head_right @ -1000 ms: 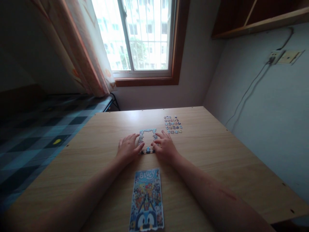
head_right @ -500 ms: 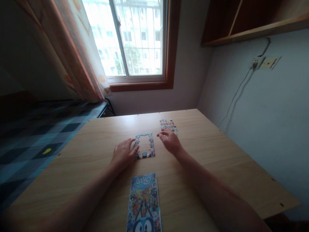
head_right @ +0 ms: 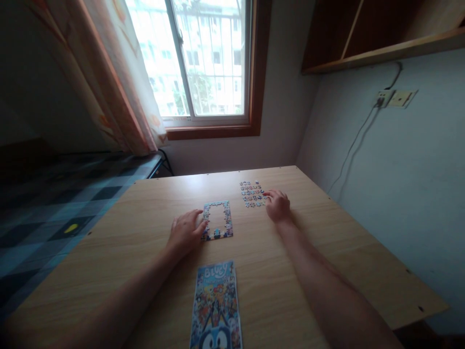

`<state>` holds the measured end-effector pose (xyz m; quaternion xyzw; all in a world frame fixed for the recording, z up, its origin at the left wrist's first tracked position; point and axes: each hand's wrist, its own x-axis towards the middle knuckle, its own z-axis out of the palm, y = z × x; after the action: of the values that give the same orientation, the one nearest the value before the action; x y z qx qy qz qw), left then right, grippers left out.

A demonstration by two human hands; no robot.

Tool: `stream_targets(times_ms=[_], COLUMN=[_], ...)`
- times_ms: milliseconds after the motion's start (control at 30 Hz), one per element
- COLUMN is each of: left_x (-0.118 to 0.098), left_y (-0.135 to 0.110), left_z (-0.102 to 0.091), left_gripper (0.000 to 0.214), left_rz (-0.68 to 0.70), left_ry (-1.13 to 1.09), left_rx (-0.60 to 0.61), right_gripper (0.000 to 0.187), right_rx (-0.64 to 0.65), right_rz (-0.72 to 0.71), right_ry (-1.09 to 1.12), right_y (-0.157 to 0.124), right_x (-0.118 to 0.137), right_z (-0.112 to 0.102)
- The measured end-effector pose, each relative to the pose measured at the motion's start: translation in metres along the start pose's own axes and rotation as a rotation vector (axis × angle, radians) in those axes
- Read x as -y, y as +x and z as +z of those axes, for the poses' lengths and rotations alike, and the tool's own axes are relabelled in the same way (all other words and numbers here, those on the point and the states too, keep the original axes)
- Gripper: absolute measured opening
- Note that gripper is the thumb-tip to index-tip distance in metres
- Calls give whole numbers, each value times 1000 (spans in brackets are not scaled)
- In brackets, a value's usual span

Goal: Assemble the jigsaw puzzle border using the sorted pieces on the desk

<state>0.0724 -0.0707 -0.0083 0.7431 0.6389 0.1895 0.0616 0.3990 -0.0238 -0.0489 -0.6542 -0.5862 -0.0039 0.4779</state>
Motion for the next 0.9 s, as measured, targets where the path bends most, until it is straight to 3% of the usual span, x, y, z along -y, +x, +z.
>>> stream_targets(times_ms=[167, 567, 767, 900], left_x=[0, 3, 2, 3], left_y=[0, 0, 0, 0], left_z=[0, 1, 1, 2], left_gripper=[40, 40, 39, 40], left_rz=[21, 31, 23, 21], left_ry=[-13, -27, -29, -26], left_rx=[-19, -32, -29, -23], right_gripper=[30, 31, 31, 30], right_rx=[51, 86, 24, -15], right_rz=[-75, -27, -81, 0], right_ry=[-91, -149, 57, 203], right_y=[-6, -6, -6, -6], right_x=[9, 10, 16, 21], right_z=[2, 4, 0, -4])
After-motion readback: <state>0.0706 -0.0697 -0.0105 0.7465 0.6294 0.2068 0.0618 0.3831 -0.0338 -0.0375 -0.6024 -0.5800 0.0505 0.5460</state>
